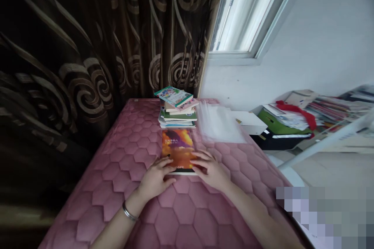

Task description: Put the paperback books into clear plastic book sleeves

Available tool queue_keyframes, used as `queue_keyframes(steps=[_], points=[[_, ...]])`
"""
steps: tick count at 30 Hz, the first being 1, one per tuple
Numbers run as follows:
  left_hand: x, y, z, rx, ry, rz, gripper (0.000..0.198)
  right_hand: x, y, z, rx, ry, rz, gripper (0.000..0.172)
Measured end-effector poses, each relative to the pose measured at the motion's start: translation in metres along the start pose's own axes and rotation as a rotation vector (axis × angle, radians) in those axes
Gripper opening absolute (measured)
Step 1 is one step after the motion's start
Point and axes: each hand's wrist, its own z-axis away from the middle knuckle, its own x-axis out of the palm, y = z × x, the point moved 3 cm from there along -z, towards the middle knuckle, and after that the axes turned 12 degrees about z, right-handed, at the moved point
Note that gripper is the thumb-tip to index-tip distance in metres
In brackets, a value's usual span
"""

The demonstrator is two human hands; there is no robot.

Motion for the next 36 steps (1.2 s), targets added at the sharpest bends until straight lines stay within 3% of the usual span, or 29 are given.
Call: queue_keyframes(steps=[6,10,25,36], points=[[0.010,-0.013,-0.003,0.036,0.115,0.031,0.013,0.008,-0.054,-0.002,-0.072,0.023,0.017,0.014],[0.012,-0.015,-0.004,0.042,0.137,0.054,0.012,0.019,-0.063,-0.006,-0.024,0.029,0.043,0.012],[-0.006,-0.035,0.001,0.085,0.129,0.258,0.008,0.000,-0.010,0.015,-0.001,0.036,0.057,0.011],[-0.010,-0.040,0.003,0.037,0.090,0.409,0.011,0.004,0.016,0.020,-0.010,0.032,-0.065,0.011]])
